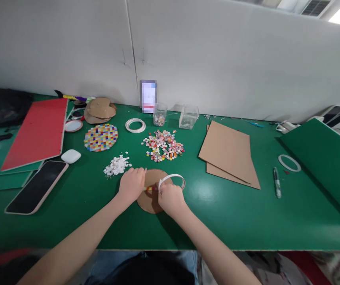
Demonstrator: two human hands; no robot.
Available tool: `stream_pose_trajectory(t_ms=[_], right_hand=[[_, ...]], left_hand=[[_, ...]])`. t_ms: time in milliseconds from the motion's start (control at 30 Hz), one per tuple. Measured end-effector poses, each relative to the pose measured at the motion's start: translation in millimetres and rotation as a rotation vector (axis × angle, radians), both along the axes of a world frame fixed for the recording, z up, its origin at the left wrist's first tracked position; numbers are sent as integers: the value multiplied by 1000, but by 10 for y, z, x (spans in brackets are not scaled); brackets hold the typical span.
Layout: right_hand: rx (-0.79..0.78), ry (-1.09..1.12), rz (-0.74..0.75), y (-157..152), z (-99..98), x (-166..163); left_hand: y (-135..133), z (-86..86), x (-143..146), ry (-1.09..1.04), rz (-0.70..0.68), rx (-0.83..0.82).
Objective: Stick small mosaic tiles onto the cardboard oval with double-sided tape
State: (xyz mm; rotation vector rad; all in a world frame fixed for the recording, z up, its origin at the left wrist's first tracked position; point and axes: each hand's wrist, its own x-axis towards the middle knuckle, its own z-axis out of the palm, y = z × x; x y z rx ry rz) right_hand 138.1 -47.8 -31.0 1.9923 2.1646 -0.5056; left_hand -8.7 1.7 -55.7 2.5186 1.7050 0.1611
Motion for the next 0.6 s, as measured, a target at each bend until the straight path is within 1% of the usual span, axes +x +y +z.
stream_pose_trajectory(t_ms=[200,433,600], right_hand=[[11,26,-9,-37,-57,-13],[-5,118,-30,52,45,157],[13,47,-40,15,-10,64]], left_hand=[[-21,-16,25,22,11,13],[-15,6,21,27,7,19],[-11,14,18,28,10,21]])
